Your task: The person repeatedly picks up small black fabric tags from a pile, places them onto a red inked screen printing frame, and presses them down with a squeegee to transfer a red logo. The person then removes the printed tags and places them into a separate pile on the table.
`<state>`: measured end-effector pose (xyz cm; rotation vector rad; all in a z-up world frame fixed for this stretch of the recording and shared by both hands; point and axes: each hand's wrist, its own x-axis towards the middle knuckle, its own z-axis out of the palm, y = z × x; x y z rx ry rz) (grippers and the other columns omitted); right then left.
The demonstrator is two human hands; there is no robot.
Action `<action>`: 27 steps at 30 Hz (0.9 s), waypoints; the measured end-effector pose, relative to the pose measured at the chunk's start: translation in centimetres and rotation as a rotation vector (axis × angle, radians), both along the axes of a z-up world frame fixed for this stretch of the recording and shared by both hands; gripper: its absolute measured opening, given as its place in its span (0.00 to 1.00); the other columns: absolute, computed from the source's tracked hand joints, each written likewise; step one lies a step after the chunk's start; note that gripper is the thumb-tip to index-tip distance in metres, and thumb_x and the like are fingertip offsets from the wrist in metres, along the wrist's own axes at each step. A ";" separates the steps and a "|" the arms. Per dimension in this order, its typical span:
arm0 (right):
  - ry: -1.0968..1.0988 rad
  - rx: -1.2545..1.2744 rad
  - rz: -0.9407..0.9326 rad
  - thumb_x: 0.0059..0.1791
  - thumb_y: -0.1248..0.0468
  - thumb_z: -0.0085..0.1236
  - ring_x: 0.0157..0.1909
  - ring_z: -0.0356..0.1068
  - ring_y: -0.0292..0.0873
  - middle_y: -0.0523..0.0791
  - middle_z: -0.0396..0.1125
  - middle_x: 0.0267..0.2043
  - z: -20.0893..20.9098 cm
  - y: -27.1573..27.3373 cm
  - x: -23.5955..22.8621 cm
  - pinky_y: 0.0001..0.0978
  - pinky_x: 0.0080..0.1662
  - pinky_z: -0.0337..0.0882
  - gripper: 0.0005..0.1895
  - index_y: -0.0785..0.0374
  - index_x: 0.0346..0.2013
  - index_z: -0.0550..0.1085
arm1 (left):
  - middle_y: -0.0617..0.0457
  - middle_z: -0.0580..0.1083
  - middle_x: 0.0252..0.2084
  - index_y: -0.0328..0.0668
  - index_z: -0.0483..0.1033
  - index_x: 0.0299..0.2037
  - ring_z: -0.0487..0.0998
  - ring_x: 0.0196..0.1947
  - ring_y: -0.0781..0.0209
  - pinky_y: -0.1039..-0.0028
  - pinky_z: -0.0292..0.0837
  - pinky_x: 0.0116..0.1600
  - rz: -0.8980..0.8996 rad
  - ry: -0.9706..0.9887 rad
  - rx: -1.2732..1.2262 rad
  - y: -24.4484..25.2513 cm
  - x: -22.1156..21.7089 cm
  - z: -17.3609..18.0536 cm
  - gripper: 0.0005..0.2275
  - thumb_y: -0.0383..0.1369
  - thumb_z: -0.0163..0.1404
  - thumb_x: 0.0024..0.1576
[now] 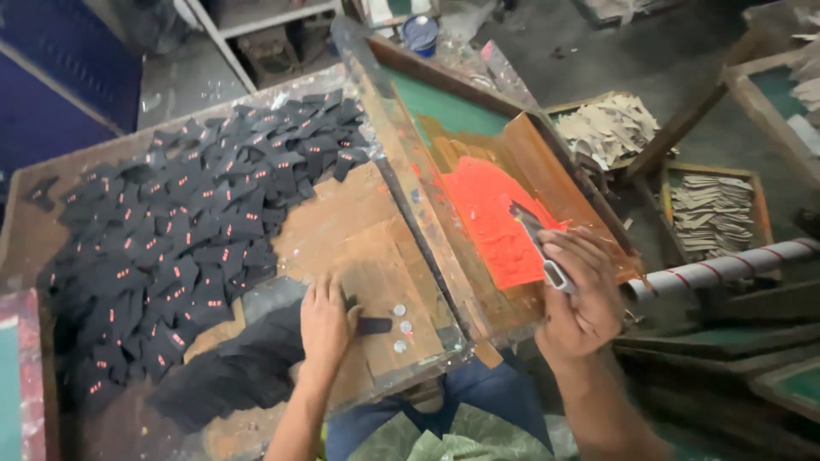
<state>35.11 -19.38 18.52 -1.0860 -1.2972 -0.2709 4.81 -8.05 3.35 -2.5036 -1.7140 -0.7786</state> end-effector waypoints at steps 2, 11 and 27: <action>-0.003 0.041 -0.015 0.51 0.73 0.51 0.59 0.74 0.53 0.53 0.73 0.53 -0.1 0.2 -0.3 0.47 0.68 0.67 0.13 0.70 0.50 0.74 | 0.33 0.78 0.48 0.32 0.70 0.50 0.79 0.43 0.34 0.55 0.75 0.46 -0.064 0.046 0.372 -2.5 3.2 1.5 0.25 0.38 0.59 0.44; -0.026 0.036 -0.054 0.47 0.75 0.50 0.58 0.73 0.53 0.52 0.74 0.51 -0.9 0.4 -1.5 0.49 0.70 0.67 0.17 0.71 0.50 0.75 | 0.67 0.72 0.58 0.56 0.64 0.64 0.75 0.54 0.76 0.79 0.74 0.54 -1.009 -1.266 -1.587 -15.6 17.2 0.8 0.31 0.24 0.63 0.51; 0.004 0.018 -0.087 0.50 0.73 0.50 0.57 0.73 0.53 0.54 0.73 0.52 -1.8 0.6 -1.8 0.42 0.64 0.70 0.14 0.72 0.50 0.75 | 0.53 0.78 0.49 0.31 0.74 0.55 0.77 0.52 0.66 0.72 0.74 0.58 -1.178 -0.937 -1.590 -14.4 19.6 -5.5 0.22 0.34 0.66 0.55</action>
